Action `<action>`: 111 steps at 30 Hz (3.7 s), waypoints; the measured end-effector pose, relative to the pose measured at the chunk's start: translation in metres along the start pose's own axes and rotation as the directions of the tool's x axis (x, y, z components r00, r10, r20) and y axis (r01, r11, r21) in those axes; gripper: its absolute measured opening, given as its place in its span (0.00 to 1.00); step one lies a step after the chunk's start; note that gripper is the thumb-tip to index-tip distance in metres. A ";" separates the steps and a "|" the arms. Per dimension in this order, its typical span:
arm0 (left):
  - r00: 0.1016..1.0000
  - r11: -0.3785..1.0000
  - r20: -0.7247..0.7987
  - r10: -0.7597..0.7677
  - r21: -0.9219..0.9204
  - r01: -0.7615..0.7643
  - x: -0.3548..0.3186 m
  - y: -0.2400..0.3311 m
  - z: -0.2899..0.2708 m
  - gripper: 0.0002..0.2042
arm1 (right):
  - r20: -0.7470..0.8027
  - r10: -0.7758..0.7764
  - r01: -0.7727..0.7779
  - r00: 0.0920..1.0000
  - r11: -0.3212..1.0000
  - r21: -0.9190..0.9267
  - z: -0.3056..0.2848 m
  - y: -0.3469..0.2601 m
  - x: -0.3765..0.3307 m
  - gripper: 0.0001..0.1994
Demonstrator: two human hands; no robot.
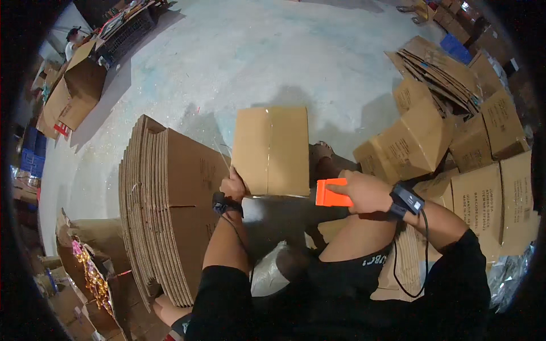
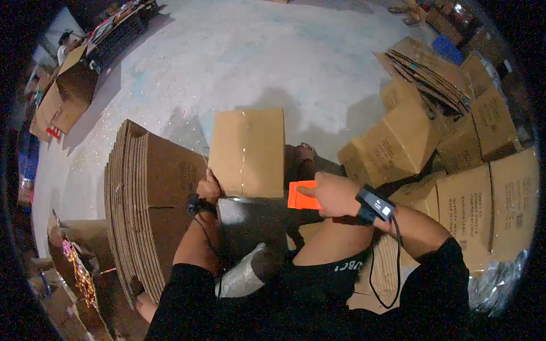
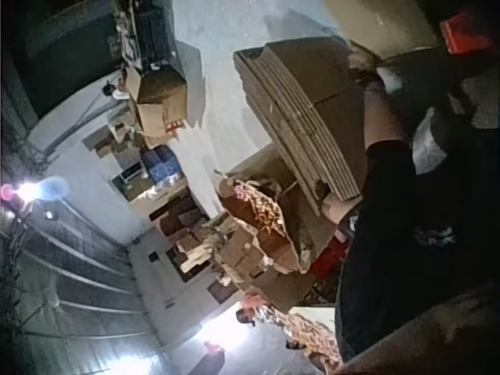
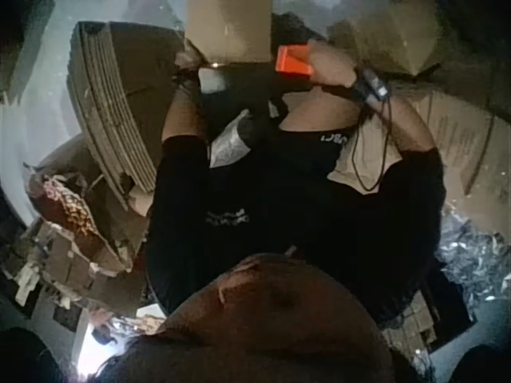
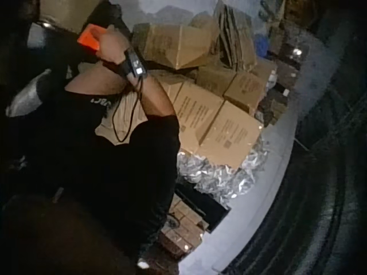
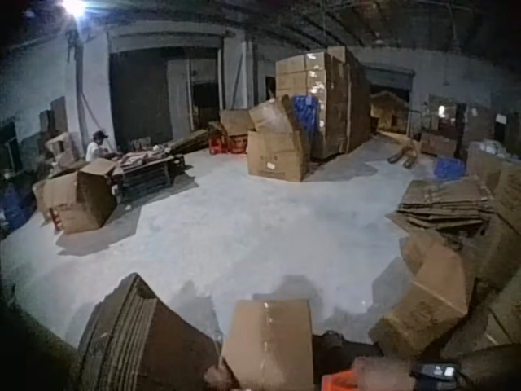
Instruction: The person is assembling and taping small cardboard boxes on a warehouse floor.
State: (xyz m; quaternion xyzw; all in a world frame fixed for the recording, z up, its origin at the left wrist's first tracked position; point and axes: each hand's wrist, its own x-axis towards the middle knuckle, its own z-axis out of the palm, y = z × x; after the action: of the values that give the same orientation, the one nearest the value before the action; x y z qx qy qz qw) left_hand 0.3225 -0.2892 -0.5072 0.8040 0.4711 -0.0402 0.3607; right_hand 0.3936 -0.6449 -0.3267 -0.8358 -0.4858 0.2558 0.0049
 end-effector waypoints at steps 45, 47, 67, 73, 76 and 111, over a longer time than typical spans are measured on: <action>0.934 0.449 -0.233 0.270 -0.828 -0.336 -0.068 0.006 0.096 0.52 | 0.210 -0.027 -0.020 0.977 0.975 0.221 0.078 -0.057 0.144 0.18; 0.935 0.451 -0.162 0.316 -0.841 -0.299 -0.067 -0.007 0.090 0.51 | 0.450 -0.001 -0.162 0.893 0.932 0.323 0.042 -0.031 0.144 0.24; 0.975 0.626 0.221 0.012 -0.762 0.165 -0.091 -0.012 0.079 0.26 | -0.134 0.622 0.096 0.772 0.094 0.991 0.063 0.123 0.150 0.10; 0.996 0.847 0.093 -0.013 -0.528 0.060 -0.074 -0.026 0.016 0.22 | -0.068 0.405 -0.123 0.912 0.428 0.896 0.056 0.101 0.098 0.16; 0.980 0.900 0.004 0.201 -0.396 -0.183 -0.023 -0.008 -0.044 0.20 | 0.049 0.124 -0.113 0.991 0.586 0.803 0.111 0.089 0.109 0.20; 0.865 0.508 0.305 0.399 -0.859 0.068 0.018 0.039 0.013 0.37 | 0.251 0.001 -0.241 0.968 -0.272 0.932 0.036 0.032 0.037 0.15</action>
State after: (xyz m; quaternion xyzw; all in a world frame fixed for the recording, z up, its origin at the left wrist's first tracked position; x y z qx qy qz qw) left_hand 0.3665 -0.2961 -0.5032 0.5327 0.2460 0.0378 0.8089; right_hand 0.4186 -0.6409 -0.3821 -0.5264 -0.0042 0.6012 0.6012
